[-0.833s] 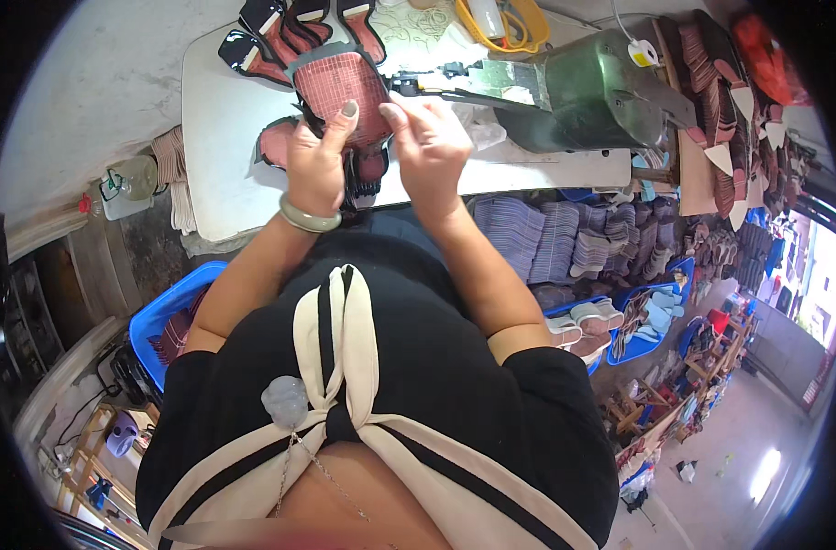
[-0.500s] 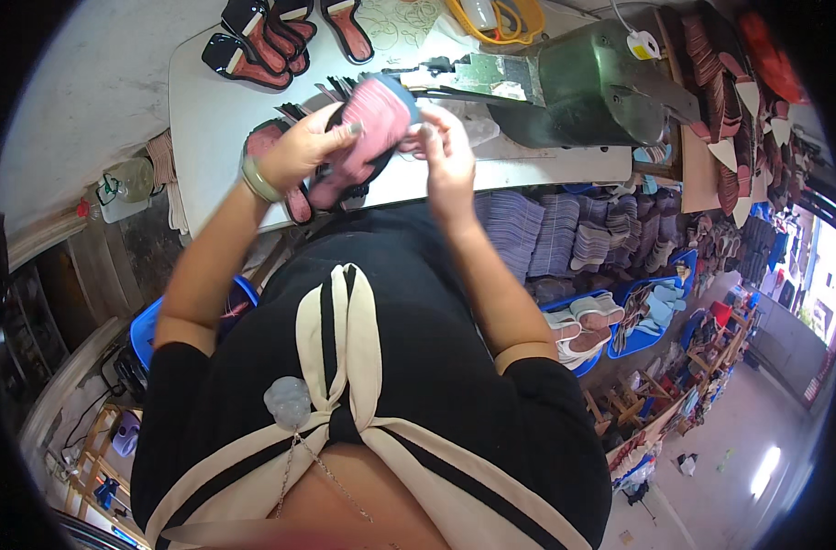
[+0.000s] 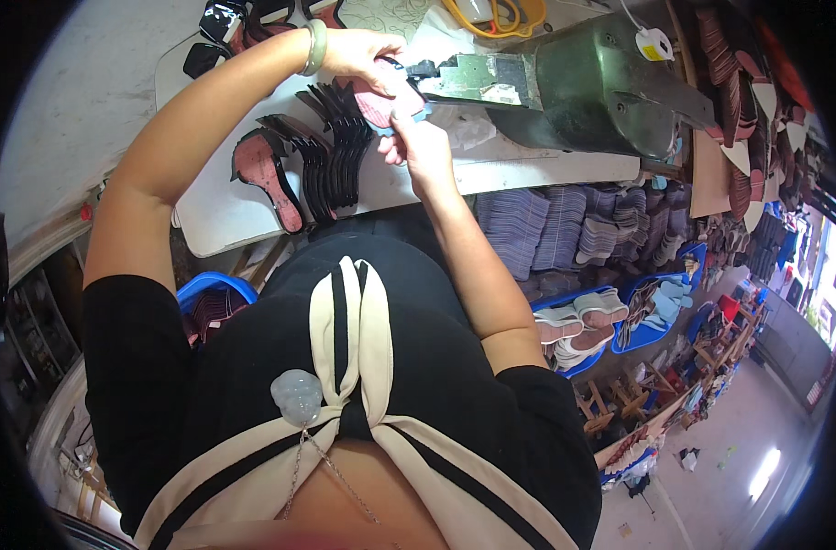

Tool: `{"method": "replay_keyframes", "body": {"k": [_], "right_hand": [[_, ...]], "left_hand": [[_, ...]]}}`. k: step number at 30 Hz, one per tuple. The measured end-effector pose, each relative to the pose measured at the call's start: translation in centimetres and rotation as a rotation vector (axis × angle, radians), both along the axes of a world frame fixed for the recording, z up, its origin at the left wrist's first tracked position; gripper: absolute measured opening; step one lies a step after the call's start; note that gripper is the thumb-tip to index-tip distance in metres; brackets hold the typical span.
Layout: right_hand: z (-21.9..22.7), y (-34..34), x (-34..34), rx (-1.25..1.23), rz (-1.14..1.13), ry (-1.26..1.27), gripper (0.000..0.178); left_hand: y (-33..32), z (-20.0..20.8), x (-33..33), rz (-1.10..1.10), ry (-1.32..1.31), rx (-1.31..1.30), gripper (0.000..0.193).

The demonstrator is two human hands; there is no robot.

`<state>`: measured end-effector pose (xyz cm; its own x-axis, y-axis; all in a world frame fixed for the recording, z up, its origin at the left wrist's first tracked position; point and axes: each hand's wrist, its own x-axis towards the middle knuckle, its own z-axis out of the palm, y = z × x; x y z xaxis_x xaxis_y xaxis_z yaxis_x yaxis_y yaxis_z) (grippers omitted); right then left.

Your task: The recorder is manually assembling and stacking shoe upper components at a workbench.

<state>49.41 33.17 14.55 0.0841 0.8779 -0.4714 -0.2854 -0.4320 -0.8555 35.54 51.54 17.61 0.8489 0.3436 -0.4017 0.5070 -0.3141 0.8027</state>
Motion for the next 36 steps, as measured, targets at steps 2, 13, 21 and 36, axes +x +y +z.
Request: {"method": "replay_keyframes", "body": {"k": [2,13,21,36], "right_hand": [[-0.4,0.5,0.1,-0.003,-0.008,0.079,0.035],[0.8,2.7,-1.2,-0.04,-0.13,0.054,0.022],[0.7,2.9,1.0,0.009,-0.106,-0.038,0.019],[0.2,-0.1,-0.6,0.034,0.128,0.033,0.034]], "left_hand": [[0.2,1.2,0.4,0.012,0.026,0.02,0.062],[0.8,0.8,-1.2,0.067,0.109,-0.103,0.045],[-3.3,0.8,-1.0,0.295,-0.086,-0.129,0.035],[-8.0,0.1,-0.4,0.892,-0.158,-0.274,0.041]]}}
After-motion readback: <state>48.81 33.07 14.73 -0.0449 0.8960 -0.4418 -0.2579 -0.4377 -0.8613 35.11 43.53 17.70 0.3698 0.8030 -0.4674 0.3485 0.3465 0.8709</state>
